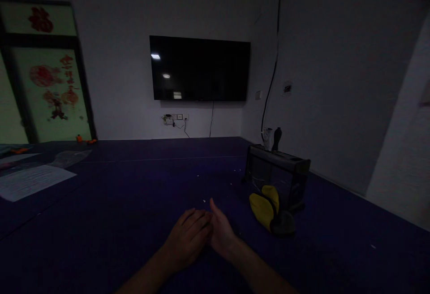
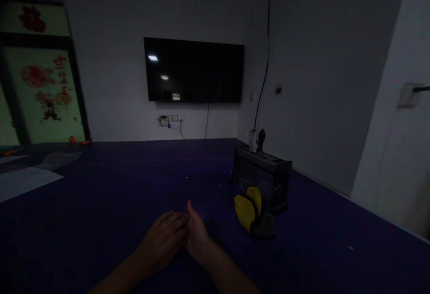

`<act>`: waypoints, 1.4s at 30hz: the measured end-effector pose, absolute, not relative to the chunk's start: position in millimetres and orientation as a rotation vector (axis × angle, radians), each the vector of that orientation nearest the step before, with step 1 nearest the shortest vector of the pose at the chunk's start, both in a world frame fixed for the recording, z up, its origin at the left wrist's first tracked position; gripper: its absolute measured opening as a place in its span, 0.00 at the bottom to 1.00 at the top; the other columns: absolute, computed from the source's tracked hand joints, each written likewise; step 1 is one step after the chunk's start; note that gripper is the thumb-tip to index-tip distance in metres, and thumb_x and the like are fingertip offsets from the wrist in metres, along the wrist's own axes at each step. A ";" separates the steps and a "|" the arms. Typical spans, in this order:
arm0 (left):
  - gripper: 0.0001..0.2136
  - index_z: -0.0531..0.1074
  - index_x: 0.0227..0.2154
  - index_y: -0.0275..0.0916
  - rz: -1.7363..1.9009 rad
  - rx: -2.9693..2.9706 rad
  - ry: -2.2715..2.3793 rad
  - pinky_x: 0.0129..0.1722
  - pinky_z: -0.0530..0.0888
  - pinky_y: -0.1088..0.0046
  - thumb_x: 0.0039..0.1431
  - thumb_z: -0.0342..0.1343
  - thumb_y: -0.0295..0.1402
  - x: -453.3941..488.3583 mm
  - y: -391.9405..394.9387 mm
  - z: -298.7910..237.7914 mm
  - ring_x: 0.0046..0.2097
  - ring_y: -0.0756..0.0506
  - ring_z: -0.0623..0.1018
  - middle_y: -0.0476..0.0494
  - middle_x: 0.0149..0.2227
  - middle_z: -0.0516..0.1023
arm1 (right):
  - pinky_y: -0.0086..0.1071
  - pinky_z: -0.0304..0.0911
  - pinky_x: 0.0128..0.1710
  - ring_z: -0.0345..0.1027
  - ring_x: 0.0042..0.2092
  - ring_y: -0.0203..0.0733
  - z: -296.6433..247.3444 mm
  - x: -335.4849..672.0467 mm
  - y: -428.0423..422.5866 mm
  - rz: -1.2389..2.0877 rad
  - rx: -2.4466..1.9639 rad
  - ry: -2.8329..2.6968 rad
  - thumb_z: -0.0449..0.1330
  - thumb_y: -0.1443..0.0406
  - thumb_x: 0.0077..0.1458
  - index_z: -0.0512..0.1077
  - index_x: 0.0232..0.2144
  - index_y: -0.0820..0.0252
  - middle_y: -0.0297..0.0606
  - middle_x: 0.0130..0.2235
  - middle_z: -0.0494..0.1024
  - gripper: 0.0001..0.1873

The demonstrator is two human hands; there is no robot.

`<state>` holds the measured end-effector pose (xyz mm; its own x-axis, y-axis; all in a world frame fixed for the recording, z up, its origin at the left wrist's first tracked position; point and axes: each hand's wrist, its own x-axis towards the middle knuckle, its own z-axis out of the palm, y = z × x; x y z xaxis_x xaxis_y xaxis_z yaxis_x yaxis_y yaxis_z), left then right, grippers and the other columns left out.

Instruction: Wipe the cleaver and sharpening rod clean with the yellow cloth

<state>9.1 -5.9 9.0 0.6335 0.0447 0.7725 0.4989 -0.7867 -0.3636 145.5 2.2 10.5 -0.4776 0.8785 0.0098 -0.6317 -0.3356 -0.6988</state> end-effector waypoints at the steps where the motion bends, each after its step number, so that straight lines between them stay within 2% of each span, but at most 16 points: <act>1: 0.12 0.71 0.43 0.38 -1.070 -2.289 -0.426 0.56 0.64 0.65 0.59 0.46 0.26 9.4 -5.8 9.1 0.52 0.47 0.70 0.43 0.47 0.75 | 0.26 0.56 0.25 0.69 0.30 0.38 10.8 145.2 1.7 1.947 -0.450 -0.799 0.58 0.45 0.46 0.71 0.29 0.63 0.33 0.22 0.71 0.25; 5: 0.11 0.70 0.43 0.38 -1.091 -2.277 -0.410 0.54 0.65 0.64 0.59 0.50 0.33 9.2 -4.5 8.3 0.52 0.46 0.70 0.42 0.46 0.75 | 0.30 0.60 0.29 0.70 0.33 0.43 15.3 144.1 -1.5 1.969 -0.490 -0.829 0.59 0.43 0.43 0.71 0.29 0.63 0.36 0.25 0.74 0.27; 8: 0.16 0.70 0.44 0.37 -1.054 -2.287 -0.398 0.53 0.66 0.63 0.57 0.52 0.41 7.7 -3.4 7.4 0.52 0.45 0.70 0.40 0.46 0.75 | 0.36 0.62 0.34 0.71 0.36 0.47 18.2 143.0 -3.4 1.949 -0.488 -0.839 0.60 0.42 0.40 0.71 0.28 0.64 0.39 0.26 0.74 0.29; 10: 0.17 0.70 0.44 0.37 -1.033 -2.292 -0.404 0.54 0.66 0.63 0.56 0.52 0.43 7.0 -3.1 6.8 0.52 0.45 0.70 0.40 0.46 0.75 | 0.37 0.62 0.36 0.71 0.36 0.48 18.0 142.6 -3.3 1.940 -0.487 -0.840 0.61 0.42 0.39 0.71 0.27 0.64 0.40 0.26 0.74 0.30; 17: 0.12 0.70 0.44 0.38 -1.047 -2.293 -0.434 0.55 0.65 0.64 0.59 0.50 0.32 8.5 -5.0 6.5 0.52 0.46 0.70 0.41 0.47 0.75 | 0.31 0.60 0.29 0.70 0.32 0.43 12.1 144.8 2.5 1.941 -0.523 -0.848 0.58 0.42 0.42 0.70 0.27 0.62 0.36 0.24 0.72 0.28; 21: 0.12 0.71 0.44 0.38 -1.049 -2.300 -0.442 0.55 0.65 0.64 0.59 0.47 0.27 9.1 -6.8 8.7 0.52 0.46 0.70 0.42 0.47 0.75 | 0.27 0.57 0.25 0.67 0.29 0.38 5.8 144.4 6.1 1.934 -0.499 -0.871 0.57 0.43 0.45 0.71 0.26 0.61 0.33 0.22 0.71 0.26; 25: 0.11 0.72 0.40 0.38 -1.111 -2.251 -0.417 0.55 0.65 0.65 0.58 0.48 0.24 8.5 -5.6 7.6 0.53 0.47 0.69 0.42 0.47 0.75 | 0.31 0.58 0.31 0.68 0.32 0.40 7.1 147.3 11.8 1.622 -0.584 -1.070 0.58 0.44 0.46 0.74 0.31 0.59 0.35 0.27 0.75 0.25; 28: 0.07 0.73 0.34 0.37 -1.195 -2.203 -0.396 0.54 0.65 0.64 0.57 0.50 0.24 8.0 -3.8 4.0 0.53 0.46 0.69 0.42 0.46 0.76 | 0.33 0.58 0.38 0.69 0.35 0.40 32.7 158.0 19.1 1.386 -0.643 -1.119 0.62 0.49 0.44 0.75 0.37 0.56 0.36 0.34 0.77 0.22; 29: 0.07 0.72 0.32 0.37 -1.219 -2.199 -0.393 0.54 0.66 0.64 0.57 0.50 0.24 7.7 -3.4 2.9 0.53 0.46 0.70 0.42 0.45 0.76 | 0.34 0.59 0.38 0.69 0.34 0.39 47.3 163.4 22.1 1.194 -0.695 -1.136 0.62 0.49 0.45 0.74 0.37 0.57 0.37 0.34 0.77 0.22; 32: 0.06 0.72 0.31 0.38 -1.246 -2.214 -0.408 0.53 0.67 0.64 0.58 0.51 0.26 6.3 -2.4 0.8 0.51 0.46 0.71 0.43 0.45 0.77 | 0.34 0.61 0.35 0.69 0.31 0.39 102.9 183.1 30.4 0.801 -0.752 -1.066 0.61 0.50 0.44 0.74 0.35 0.60 0.39 0.32 0.77 0.22; 36: 0.06 0.72 0.30 0.38 -1.208 -2.239 -0.429 0.51 0.68 0.64 0.59 0.50 0.28 3.7 -0.1 -0.7 0.50 0.46 0.72 0.44 0.45 0.76 | 0.31 0.62 0.31 0.69 0.30 0.37 169.5 217.7 31.7 0.540 -0.713 -0.945 0.62 0.54 0.43 0.73 0.34 0.61 0.38 0.32 0.77 0.19; 39: 0.06 0.72 0.30 0.39 -1.181 -2.266 -0.474 0.51 0.69 0.63 0.59 0.50 0.29 2.6 2.0 -2.2 0.50 0.46 0.72 0.44 0.46 0.76 | 0.33 0.63 0.34 0.70 0.34 0.38 189.8 249.6 24.8 0.294 -0.708 -0.861 0.61 0.56 0.43 0.73 0.34 0.62 0.38 0.34 0.76 0.18; 42: 0.06 0.72 0.33 0.39 -1.150 -2.295 -0.543 0.51 0.69 0.64 0.59 0.50 0.29 2.7 3.2 -3.5 0.49 0.46 0.72 0.43 0.46 0.76 | 0.39 0.64 0.41 0.70 0.38 0.43 184.9 283.5 19.7 0.017 -0.831 -0.703 0.62 0.58 0.41 0.73 0.36 0.62 0.39 0.35 0.76 0.19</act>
<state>2.7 3.2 -3.5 0.5612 0.1213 0.8187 0.5552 -0.7888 -0.2637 283.5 19.7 184.9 0.7763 0.2781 0.5658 0.2509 0.6870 -0.6819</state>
